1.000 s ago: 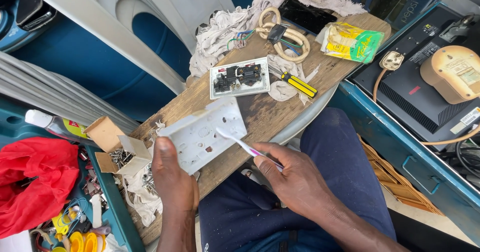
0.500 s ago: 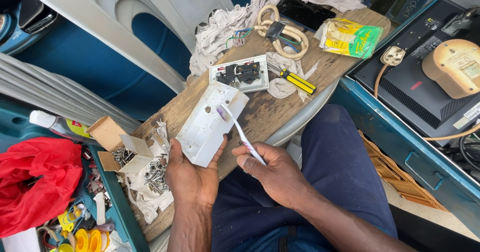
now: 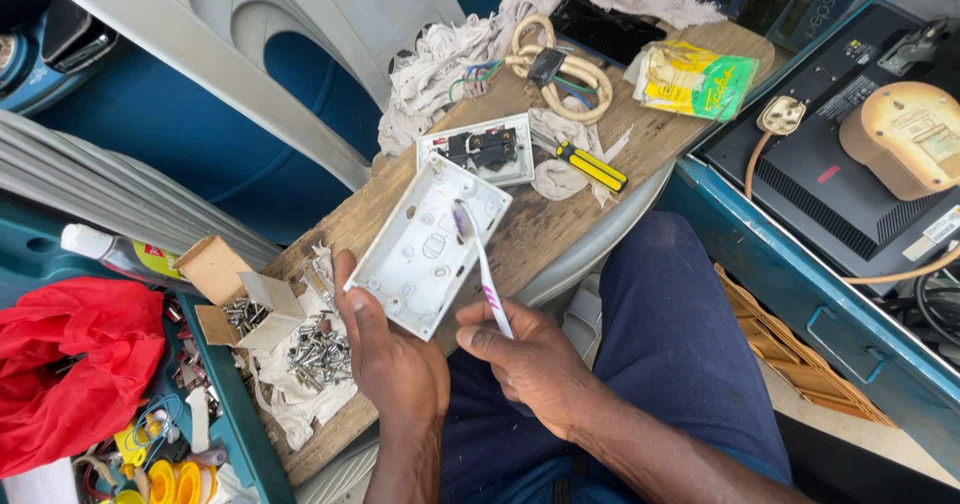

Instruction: The person cleans a plastic electrical box and a switch assembly by applying a clear liquid from a bottle and scrubbing the surfaces with a toothbrush.

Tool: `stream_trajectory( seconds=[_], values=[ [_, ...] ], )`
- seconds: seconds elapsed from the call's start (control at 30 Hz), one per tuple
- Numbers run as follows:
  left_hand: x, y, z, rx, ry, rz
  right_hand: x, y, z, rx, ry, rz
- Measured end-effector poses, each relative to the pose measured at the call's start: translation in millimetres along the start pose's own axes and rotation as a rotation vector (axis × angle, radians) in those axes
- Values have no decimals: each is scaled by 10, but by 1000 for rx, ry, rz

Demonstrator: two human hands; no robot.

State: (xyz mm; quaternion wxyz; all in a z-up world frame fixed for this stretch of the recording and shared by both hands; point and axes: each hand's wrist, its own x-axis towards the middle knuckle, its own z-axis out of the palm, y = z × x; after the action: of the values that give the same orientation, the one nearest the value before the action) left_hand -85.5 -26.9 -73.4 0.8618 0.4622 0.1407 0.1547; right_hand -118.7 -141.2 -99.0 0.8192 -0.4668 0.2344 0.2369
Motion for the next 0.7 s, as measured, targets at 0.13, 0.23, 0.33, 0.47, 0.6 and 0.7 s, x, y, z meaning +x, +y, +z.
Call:
stream_trajectory(
  seconds=[0.13,0.23,0.33,0.47,0.6,0.7],
  values=[
    [-59,-41,-186,78,-262,158,89,87,-90,84,-177,-32],
    [-126,20,-238,276,-307,302,99,159,-81,128,-226,-48],
    [-136,18,-281,456,-338,392,83,132,-70,127,-321,-57],
    [-121,-44,-343,573,-367,502,162,218,-154,166,-341,-55],
    [-103,-98,-410,471,-454,481,230,323,-235,218,-388,-43],
    [-99,-81,-407,491,-480,486,252,347,-234,242,-371,-29]
  ],
)
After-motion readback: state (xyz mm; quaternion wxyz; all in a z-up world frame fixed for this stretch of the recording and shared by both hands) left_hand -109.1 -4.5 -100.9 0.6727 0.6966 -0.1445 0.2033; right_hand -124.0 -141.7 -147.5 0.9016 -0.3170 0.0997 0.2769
